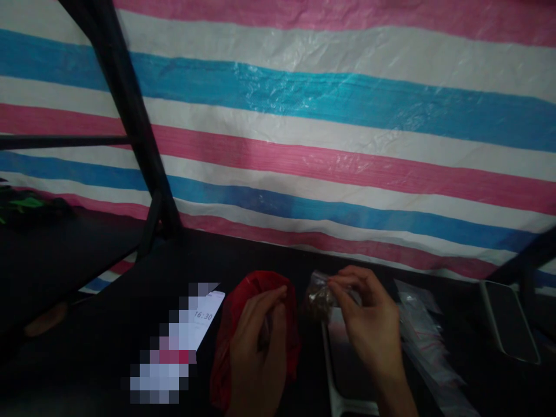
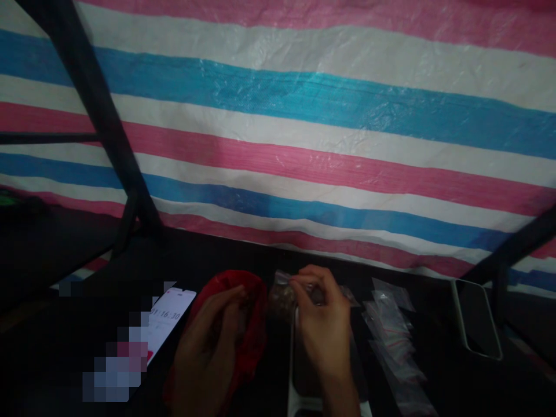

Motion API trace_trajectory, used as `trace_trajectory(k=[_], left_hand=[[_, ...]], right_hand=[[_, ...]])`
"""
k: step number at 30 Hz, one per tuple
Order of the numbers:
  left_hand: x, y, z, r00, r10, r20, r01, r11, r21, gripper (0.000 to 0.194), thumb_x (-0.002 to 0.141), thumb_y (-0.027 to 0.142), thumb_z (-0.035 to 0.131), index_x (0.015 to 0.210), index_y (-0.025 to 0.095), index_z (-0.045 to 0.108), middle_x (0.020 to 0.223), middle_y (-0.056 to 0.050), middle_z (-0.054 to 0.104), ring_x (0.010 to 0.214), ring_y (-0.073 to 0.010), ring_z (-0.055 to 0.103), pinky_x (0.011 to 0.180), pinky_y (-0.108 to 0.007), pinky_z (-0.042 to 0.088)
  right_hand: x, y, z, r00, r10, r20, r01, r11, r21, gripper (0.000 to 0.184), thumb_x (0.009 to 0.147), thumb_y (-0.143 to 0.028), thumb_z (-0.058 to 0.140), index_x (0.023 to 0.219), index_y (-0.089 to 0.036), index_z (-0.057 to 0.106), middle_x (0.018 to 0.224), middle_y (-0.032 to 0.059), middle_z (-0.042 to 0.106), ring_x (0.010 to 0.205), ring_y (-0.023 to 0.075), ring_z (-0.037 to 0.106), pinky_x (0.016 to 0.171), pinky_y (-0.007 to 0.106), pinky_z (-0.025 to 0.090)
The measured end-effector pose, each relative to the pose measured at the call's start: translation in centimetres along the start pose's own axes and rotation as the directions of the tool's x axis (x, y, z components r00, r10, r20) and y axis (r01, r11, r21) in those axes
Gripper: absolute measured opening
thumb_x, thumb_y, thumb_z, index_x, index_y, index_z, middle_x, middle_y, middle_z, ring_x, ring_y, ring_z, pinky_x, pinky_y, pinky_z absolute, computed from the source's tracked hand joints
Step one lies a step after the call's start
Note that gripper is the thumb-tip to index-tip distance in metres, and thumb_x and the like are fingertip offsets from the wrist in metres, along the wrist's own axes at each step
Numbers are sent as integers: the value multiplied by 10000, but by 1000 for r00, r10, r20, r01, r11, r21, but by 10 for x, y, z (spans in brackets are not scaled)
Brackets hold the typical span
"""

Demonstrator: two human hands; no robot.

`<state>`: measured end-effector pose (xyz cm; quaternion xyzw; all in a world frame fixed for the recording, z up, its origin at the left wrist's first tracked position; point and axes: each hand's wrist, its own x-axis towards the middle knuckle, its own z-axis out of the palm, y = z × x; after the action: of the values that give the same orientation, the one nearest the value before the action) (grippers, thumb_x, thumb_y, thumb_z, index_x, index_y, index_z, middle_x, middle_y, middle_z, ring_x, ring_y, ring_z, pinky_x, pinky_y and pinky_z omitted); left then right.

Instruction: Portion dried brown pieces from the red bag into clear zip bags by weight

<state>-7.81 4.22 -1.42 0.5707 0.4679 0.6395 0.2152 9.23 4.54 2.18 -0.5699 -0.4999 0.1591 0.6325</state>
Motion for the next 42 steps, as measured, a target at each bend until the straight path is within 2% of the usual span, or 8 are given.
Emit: trace_trajectory(k=[4, 9, 11, 15, 21, 27, 35, 42], left_hand=[[1, 0, -7, 989, 101, -109, -89, 990, 108, 208, 996, 244, 555, 967, 248, 761, 922, -25, 786, 838, -187, 759, 720, -275, 622], [-9, 5, -4, 963, 270, -2, -268, 959, 90, 205, 979, 135, 547, 967, 234, 726, 871, -14, 762, 786, -156, 747, 706, -239, 607], [-13, 7, -4, 939, 342, 21, -343, 935, 87, 215, 966, 104, 543, 985, 231, 715, 873, -12, 759, 795, -145, 746, 731, -229, 608], [-17, 5, -9, 917, 396, 41, -398, 911, 106, 220, 955, 86, 548, 1013, 229, 704, 886, -17, 753, 802, -145, 744, 736, -228, 606], [-10, -3, -21, 893, 448, 30, -446, 877, 178, 178, 951, 109, 553, 985, 229, 680, 862, -6, 741, 758, -141, 731, 680, -214, 575], [-7, -7, -27, 867, 492, 80, -494, 829, 262, 165, 971, 143, 518, 979, 237, 653, 835, 3, 732, 712, -138, 724, 626, -218, 551], [-13, -5, -20, 808, 564, 169, -587, 748, 311, 181, 998, 133, 480, 968, 229, 630, 812, -3, 720, 688, -137, 714, 617, -220, 555], [-25, 4, -16, 720, 668, 190, -692, 667, 278, 179, 950, 56, 529, 995, 199, 627, 834, -20, 710, 705, -128, 712, 667, -194, 576]], right_hand=[[17, 18, -16, 988, -67, -140, 34, 974, -224, 260, 844, -463, 742, 973, -238, 723, 908, 71, 799, 838, 262, 747, 790, 395, 582], [16, 32, -13, 989, -2, 151, 52, 944, -325, 311, 840, -526, 681, 926, -245, 780, 923, 101, 819, 888, 303, 764, 875, 455, 585], [15, 31, -13, 987, 24, 161, 29, 948, -318, 324, 850, -528, 655, 934, -243, 786, 954, 105, 822, 924, 307, 766, 903, 458, 583], [18, 23, -36, 997, 14, -74, -40, 928, -369, 394, 832, -550, 635, 967, -210, 779, 968, 128, 814, 925, 320, 754, 889, 453, 578], [24, 43, -115, 891, 39, -452, -307, 785, -538, 453, 819, -475, 573, 1074, -163, 779, 1041, 198, 804, 961, 374, 753, 880, 500, 553], [11, 94, -162, 966, 168, -196, -256, 543, -799, 491, 799, -446, 617, 1178, -187, 790, 1227, 224, 767, 1039, 412, 746, 827, 503, 554], [8, 106, -172, 940, 291, -177, -316, 551, -772, 324, 864, -327, 598, 1035, -167, 820, 917, 148, 825, 825, 279, 790, 723, 326, 558], [5, 101, -181, 918, 377, -124, -326, 537, -778, 462, 738, -96, 596, 1128, -198, 819, 998, 104, 835, 881, 245, 787, 758, 289, 540]])
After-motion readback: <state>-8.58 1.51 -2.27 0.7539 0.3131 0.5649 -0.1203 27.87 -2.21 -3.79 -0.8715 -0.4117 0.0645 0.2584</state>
